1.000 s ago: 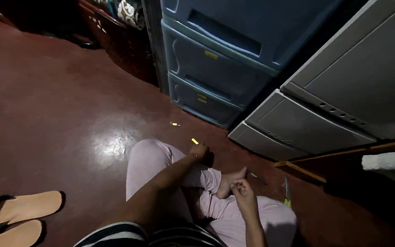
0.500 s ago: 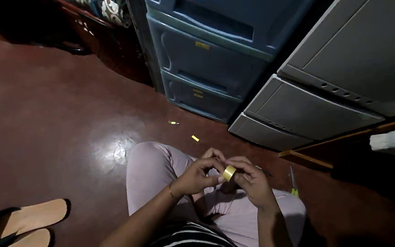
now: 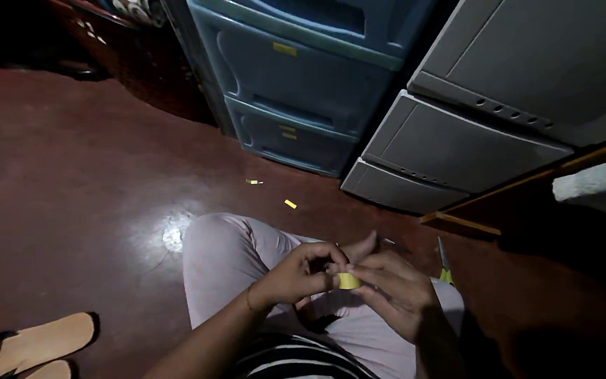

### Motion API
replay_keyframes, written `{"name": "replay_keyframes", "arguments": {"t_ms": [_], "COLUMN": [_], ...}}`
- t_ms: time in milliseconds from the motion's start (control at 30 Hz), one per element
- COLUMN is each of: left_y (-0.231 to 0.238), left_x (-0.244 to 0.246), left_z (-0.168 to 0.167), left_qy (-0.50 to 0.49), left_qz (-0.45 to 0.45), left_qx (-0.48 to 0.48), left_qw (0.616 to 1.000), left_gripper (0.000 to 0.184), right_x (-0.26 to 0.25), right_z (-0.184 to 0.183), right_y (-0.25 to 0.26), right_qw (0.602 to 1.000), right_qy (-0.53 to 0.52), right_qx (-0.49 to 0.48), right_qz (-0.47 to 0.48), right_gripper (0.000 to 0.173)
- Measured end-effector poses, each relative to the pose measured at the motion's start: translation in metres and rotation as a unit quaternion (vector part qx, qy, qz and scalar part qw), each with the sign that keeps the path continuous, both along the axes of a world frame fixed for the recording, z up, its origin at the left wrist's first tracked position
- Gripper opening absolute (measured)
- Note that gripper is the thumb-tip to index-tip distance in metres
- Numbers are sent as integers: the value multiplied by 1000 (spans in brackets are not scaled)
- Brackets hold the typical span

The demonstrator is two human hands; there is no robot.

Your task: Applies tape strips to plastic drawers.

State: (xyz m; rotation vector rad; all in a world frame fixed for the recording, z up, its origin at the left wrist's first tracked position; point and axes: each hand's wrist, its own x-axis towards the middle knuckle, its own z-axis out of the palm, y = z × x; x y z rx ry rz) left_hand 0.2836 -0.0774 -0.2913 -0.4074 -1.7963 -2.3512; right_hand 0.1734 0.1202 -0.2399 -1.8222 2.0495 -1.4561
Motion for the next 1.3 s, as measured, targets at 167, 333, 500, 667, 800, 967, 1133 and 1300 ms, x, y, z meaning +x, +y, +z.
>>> {"name": "replay_keyframes", "arguments": {"t_ms": [167,333,500,667,800,967,1133,1300], "left_y": [6,9,10,13,17,22,26,30], "left_x": [5,5,1,-1,0,5,7,6], "left_z": [5,7,9,14,24,34,39,42], "left_qy": [-45,-40,3,43,107,152,172,182], "left_qz": [18,16,-36,15,93,139,161,182], "left_qx": [13,51,93,-14,-117,-186,-228,-254], "left_qw": [999,998,995,999,983,961,945,932], "left_gripper": [7,6,14,12,14,16,17,18], "right_x": [6,0,-7,-6,-3,2,3,6], "right_z": [7,1,-6,-7,-7,-7,-8,-9], "right_y": [-4,-6,2,7,10,13,17,21], "right_qw": [996,999,992,998,996,991,984,980], "right_qy": [77,-46,-118,-10,58,86,133,152], "right_qx": [36,-10,-38,-52,-65,-93,-103,-112], "right_qz": [-10,17,13,-15,-37,-51,-61,-70], "right_gripper": [17,22,21,13,11,12,17,21]}}
